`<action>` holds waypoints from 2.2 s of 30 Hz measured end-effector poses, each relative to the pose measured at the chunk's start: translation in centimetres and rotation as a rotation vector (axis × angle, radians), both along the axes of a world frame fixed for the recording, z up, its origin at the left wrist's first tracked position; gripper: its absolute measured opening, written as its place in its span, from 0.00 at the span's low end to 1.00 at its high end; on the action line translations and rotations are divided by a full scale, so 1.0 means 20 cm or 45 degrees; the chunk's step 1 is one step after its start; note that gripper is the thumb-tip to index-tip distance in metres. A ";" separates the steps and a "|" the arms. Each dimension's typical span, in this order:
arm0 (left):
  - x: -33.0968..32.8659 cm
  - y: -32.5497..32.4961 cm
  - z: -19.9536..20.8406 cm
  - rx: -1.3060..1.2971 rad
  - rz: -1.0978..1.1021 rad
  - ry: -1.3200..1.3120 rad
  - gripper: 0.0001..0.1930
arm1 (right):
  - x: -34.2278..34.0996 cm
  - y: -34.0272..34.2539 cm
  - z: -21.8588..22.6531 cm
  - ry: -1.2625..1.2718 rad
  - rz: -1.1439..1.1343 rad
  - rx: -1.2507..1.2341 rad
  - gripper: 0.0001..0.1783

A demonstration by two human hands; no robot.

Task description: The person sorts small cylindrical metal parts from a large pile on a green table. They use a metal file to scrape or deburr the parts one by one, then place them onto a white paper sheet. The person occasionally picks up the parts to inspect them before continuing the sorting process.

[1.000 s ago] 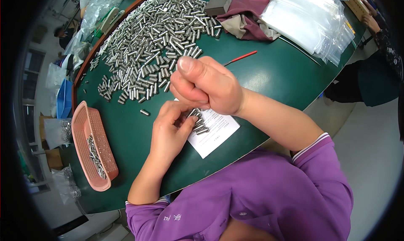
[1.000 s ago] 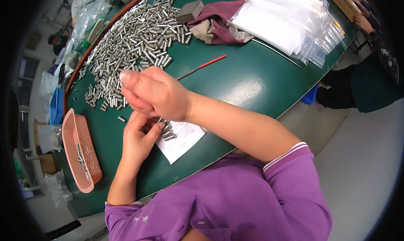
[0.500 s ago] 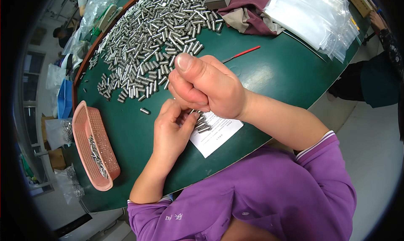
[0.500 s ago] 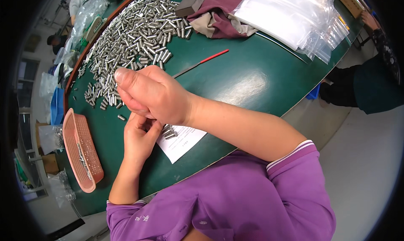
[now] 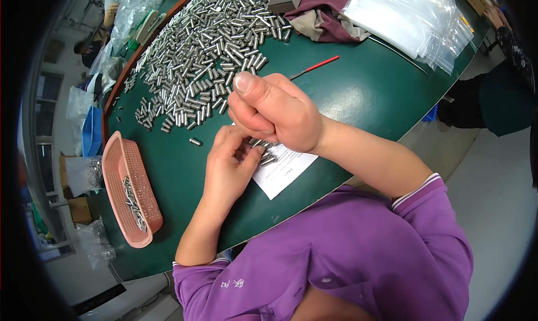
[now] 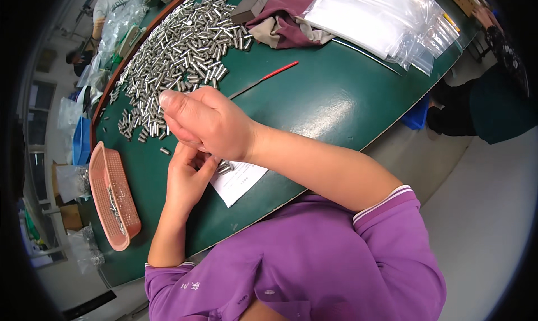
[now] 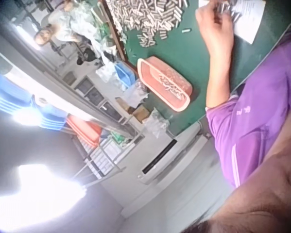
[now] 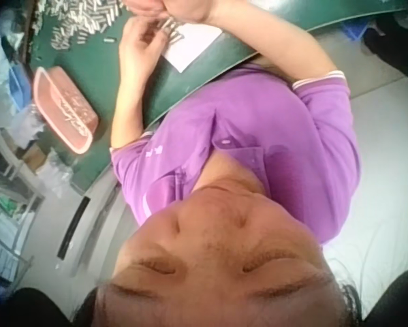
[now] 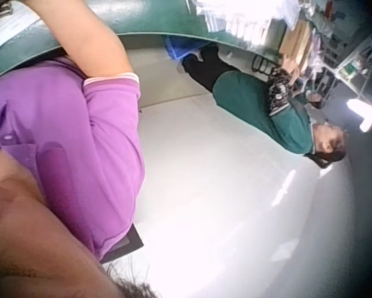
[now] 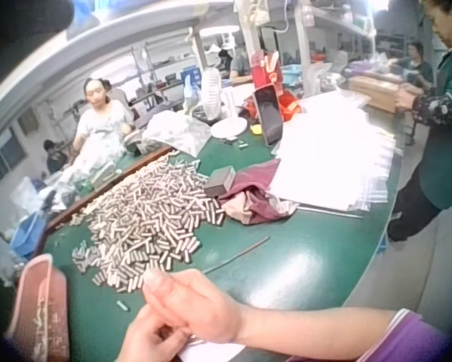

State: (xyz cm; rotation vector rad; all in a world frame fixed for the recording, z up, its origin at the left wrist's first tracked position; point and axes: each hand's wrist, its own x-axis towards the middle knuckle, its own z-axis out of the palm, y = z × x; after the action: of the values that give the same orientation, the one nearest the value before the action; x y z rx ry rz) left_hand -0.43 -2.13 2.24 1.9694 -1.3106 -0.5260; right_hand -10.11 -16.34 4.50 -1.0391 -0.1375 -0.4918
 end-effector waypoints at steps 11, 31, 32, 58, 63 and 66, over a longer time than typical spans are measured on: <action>-0.01 0.00 0.00 -0.030 0.046 0.071 0.13 | -0.01 0.02 0.01 0.020 -0.059 0.015 0.33; -0.02 0.04 0.00 0.018 -0.063 0.008 0.11 | -0.04 -0.01 0.06 0.116 0.047 0.077 0.33; -0.02 0.04 0.02 0.029 -0.095 -0.007 0.10 | -0.04 0.00 0.05 0.118 0.038 0.067 0.33; -0.04 0.04 0.04 0.067 -0.090 0.021 0.09 | -0.02 0.05 0.01 0.100 0.008 0.038 0.31; -0.03 0.07 0.04 0.055 -0.103 0.057 0.24 | -0.07 -0.09 0.13 0.179 -0.451 -0.796 0.23; -0.03 0.10 0.03 0.028 -0.170 -0.039 0.37 | -0.04 -0.18 0.05 0.324 -0.951 -1.818 0.18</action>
State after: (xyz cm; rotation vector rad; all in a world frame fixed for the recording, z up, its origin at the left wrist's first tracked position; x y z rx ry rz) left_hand -0.97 -0.19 2.89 1.9231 -1.4686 -0.5785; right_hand -10.88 -19.96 5.60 -2.5793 0.1861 -0.9582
